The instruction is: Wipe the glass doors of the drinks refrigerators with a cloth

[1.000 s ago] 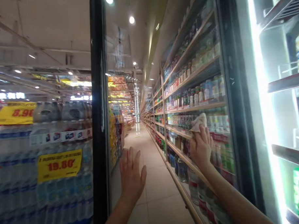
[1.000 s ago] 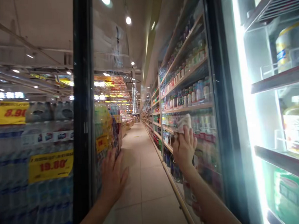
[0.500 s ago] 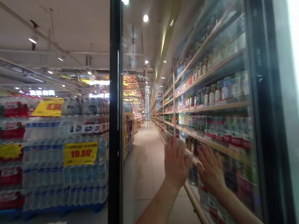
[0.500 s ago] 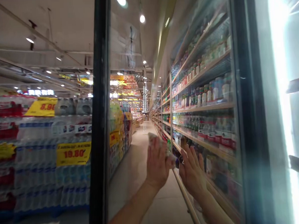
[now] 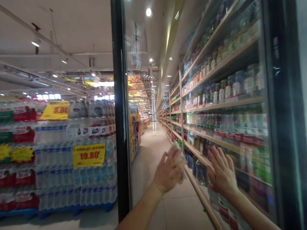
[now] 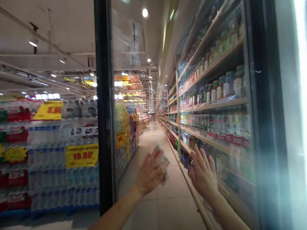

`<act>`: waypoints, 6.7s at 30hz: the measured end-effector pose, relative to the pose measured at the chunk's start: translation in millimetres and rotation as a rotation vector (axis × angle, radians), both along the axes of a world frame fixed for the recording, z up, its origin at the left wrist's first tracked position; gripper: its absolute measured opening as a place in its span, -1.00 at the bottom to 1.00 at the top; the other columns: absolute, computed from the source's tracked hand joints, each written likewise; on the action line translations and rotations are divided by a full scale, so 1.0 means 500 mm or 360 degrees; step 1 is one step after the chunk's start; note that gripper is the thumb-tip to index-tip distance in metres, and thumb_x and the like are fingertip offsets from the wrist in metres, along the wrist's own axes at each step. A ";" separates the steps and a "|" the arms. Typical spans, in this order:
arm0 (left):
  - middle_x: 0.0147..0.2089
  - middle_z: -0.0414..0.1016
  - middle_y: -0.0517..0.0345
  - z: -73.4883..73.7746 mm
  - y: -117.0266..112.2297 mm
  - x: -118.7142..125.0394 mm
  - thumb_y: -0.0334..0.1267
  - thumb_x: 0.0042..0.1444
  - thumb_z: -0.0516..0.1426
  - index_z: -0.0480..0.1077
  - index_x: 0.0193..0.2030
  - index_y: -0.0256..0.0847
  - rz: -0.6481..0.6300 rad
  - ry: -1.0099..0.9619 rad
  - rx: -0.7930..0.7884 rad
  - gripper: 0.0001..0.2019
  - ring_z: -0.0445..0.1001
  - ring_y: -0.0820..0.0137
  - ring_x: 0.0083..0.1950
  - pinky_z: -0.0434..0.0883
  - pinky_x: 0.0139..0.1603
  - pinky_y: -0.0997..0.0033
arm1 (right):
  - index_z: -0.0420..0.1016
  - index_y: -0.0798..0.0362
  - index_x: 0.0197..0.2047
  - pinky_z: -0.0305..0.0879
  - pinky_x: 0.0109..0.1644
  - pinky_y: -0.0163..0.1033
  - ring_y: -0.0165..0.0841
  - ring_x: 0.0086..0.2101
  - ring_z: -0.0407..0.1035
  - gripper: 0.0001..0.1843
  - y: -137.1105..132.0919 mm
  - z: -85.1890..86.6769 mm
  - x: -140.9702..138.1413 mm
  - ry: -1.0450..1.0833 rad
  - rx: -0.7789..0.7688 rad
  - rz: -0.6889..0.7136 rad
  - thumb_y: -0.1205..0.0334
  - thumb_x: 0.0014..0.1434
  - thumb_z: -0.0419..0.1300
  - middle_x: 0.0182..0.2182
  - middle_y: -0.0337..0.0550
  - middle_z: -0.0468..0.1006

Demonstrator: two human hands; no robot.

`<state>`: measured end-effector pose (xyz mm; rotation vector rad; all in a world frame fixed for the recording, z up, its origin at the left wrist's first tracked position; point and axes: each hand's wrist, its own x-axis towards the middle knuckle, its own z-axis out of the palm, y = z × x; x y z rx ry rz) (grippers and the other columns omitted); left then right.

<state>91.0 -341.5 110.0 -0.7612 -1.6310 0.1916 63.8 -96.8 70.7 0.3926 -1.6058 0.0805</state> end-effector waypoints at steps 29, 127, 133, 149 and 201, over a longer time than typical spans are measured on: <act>0.41 -0.19 0.27 0.038 -0.091 0.004 -0.42 0.10 -0.02 0.22 0.13 -0.03 -0.0017 0.0086 -0.0212 -0.56 -0.13 0.37 0.39 -0.02 0.36 0.27 | -0.24 0.04 0.36 -0.03 0.24 0.13 -0.14 0.26 -0.08 -0.28 -0.010 -0.001 0.009 0.0009 -0.0060 0.0041 0.31 0.18 -0.05 0.27 0.04 0.09; 0.26 0.18 -0.22 0.103 -0.013 -0.013 -0.10 0.14 0.02 -0.20 0.33 -0.41 -0.0009 -0.0014 0.0156 -0.27 -0.07 0.23 0.38 -0.03 0.32 0.07 | -0.03 0.10 0.30 -0.09 0.29 0.09 -0.23 0.29 -0.20 -0.39 -0.193 0.131 0.060 -0.0085 0.0245 0.0543 0.37 0.18 -0.08 0.25 -0.01 0.14; 0.32 0.05 -0.23 0.079 -0.097 -0.003 0.06 0.09 0.05 -0.14 0.34 -0.31 0.0195 -0.0002 0.0317 -0.22 -0.07 0.11 0.38 0.00 0.29 -0.01 | 0.20 0.03 0.20 -0.37 0.32 0.10 -0.27 0.29 -0.21 -0.52 -0.193 0.161 0.007 0.0035 0.0292 0.0253 0.31 0.19 -0.04 0.20 -0.13 0.24; 0.35 -0.02 -0.24 0.046 -0.049 -0.003 0.02 0.15 -0.03 -0.10 0.33 -0.39 0.0325 -0.0005 0.0559 -0.29 -0.11 0.08 0.38 -0.05 0.30 -0.05 | 0.24 0.00 0.19 -0.12 0.24 0.18 -0.16 0.24 -0.04 -0.52 0.042 0.196 -0.022 -0.0074 -0.0395 -0.0143 0.27 0.20 -0.09 0.23 -0.02 0.18; 0.30 0.13 -0.13 -0.196 0.024 0.025 -0.28 0.08 0.07 0.11 0.26 -0.26 0.0327 -0.0110 0.0280 -0.43 -0.18 0.15 0.40 -0.14 0.34 0.00 | -0.18 0.02 0.35 0.12 0.13 0.19 -0.03 0.27 -0.14 -0.30 0.057 -0.188 0.022 -0.0152 -0.0590 -0.0237 0.39 0.17 -0.05 0.31 0.10 -0.10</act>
